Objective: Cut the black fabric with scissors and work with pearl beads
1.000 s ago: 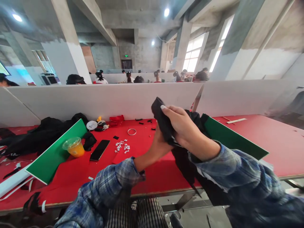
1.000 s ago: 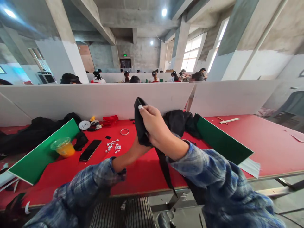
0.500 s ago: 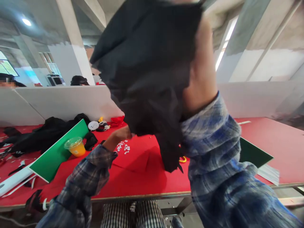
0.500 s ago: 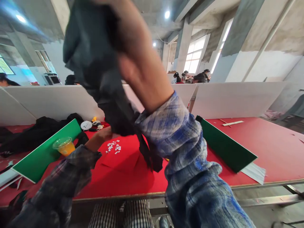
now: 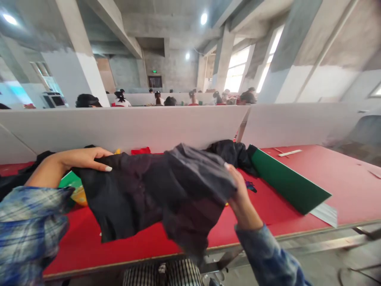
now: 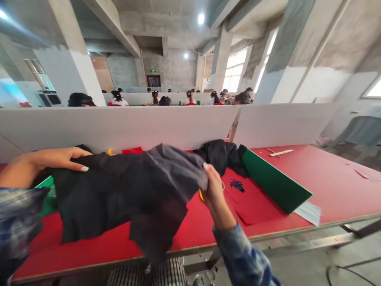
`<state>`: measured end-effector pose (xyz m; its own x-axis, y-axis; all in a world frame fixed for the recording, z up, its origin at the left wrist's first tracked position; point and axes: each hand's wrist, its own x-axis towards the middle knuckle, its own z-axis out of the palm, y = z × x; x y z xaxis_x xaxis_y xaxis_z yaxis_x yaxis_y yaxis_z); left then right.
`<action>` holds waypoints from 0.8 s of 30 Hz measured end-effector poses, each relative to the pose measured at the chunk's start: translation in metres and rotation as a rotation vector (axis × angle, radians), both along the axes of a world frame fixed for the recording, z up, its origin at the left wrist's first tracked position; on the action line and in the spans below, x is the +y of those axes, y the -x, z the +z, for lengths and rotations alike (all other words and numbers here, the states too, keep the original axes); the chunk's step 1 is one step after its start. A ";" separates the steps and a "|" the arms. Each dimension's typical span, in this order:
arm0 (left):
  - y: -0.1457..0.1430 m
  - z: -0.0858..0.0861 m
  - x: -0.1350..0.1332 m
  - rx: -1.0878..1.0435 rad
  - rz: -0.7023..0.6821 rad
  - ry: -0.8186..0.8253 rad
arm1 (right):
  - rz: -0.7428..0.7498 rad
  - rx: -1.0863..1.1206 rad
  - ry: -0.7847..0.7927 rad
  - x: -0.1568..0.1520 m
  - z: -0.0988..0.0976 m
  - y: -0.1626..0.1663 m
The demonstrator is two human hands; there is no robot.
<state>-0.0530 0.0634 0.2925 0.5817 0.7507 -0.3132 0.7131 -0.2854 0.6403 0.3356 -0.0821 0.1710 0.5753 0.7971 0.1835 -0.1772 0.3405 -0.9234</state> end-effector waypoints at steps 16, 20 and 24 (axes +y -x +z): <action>-0.167 -0.191 -0.119 0.187 -0.496 -0.552 | -0.217 -0.326 0.503 -0.023 -0.174 0.018; -0.169 -0.253 -0.148 0.223 -0.596 -0.590 | -0.165 -0.271 0.542 -0.030 -0.184 0.013; -0.152 -0.266 -0.135 0.120 -0.671 -0.733 | -0.077 -0.191 0.561 -0.036 -0.190 0.010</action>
